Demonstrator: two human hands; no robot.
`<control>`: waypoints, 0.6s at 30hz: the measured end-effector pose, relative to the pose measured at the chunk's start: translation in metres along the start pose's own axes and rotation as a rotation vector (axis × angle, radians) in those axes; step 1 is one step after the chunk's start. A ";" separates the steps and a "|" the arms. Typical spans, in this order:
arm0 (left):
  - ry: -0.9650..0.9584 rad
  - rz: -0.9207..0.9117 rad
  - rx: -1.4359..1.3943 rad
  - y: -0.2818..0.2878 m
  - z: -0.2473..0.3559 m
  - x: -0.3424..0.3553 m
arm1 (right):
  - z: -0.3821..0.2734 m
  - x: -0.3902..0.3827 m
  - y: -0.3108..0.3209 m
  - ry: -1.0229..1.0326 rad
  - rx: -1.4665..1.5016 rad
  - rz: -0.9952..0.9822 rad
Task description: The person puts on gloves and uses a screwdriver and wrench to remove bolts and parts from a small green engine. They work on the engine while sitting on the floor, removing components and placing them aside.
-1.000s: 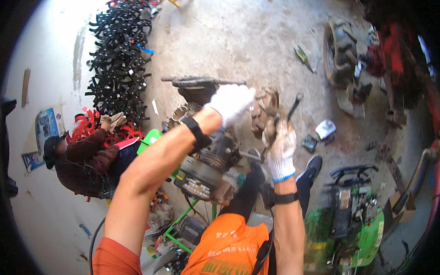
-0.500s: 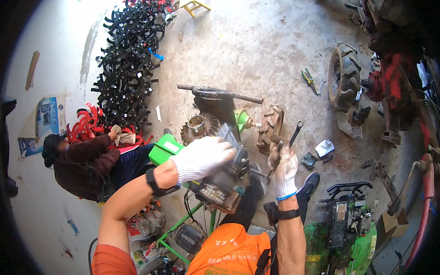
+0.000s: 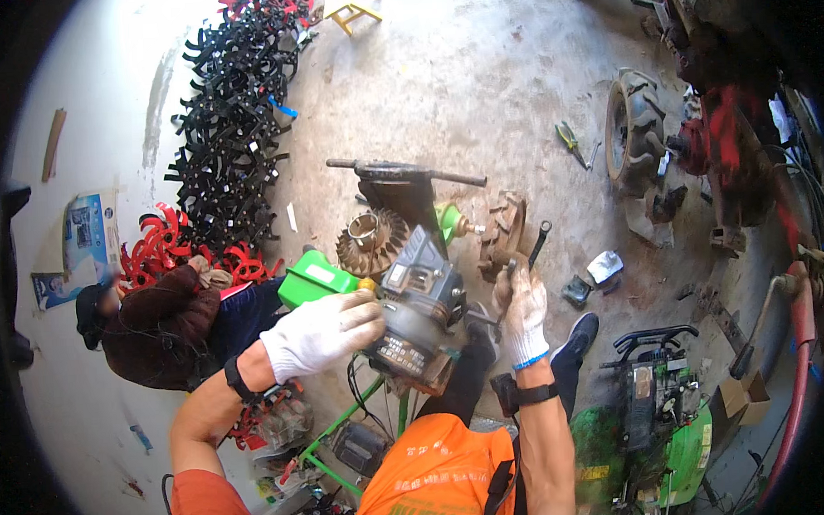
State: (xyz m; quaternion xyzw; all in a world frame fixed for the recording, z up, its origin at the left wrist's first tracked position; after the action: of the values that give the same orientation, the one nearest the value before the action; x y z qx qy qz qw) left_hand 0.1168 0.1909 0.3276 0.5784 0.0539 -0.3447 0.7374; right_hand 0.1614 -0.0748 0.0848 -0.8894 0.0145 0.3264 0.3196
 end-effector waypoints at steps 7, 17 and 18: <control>-0.002 0.177 0.219 0.003 0.047 0.055 | 0.003 -0.002 -0.008 0.022 0.012 -0.010; 0.188 0.113 0.324 -0.042 0.040 0.145 | -0.010 0.006 0.026 0.046 -0.014 -0.012; 0.207 0.084 0.357 -0.045 0.039 0.153 | -0.008 0.007 0.030 0.026 0.000 0.014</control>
State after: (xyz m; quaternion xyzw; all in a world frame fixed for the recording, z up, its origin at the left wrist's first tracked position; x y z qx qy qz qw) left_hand 0.1943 0.0834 0.2309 0.7339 0.0435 -0.2564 0.6275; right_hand 0.1647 -0.1018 0.0690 -0.8935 0.0248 0.3170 0.3170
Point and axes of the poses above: each hand's wrist, its own x-axis towards the middle knuckle, its own y-axis out of the back of the hand, z = x × y, the point moved 1 cm from there along x, towards the middle knuckle, and after that the axes turned 11 degrees about y, right-handed, at the moved point
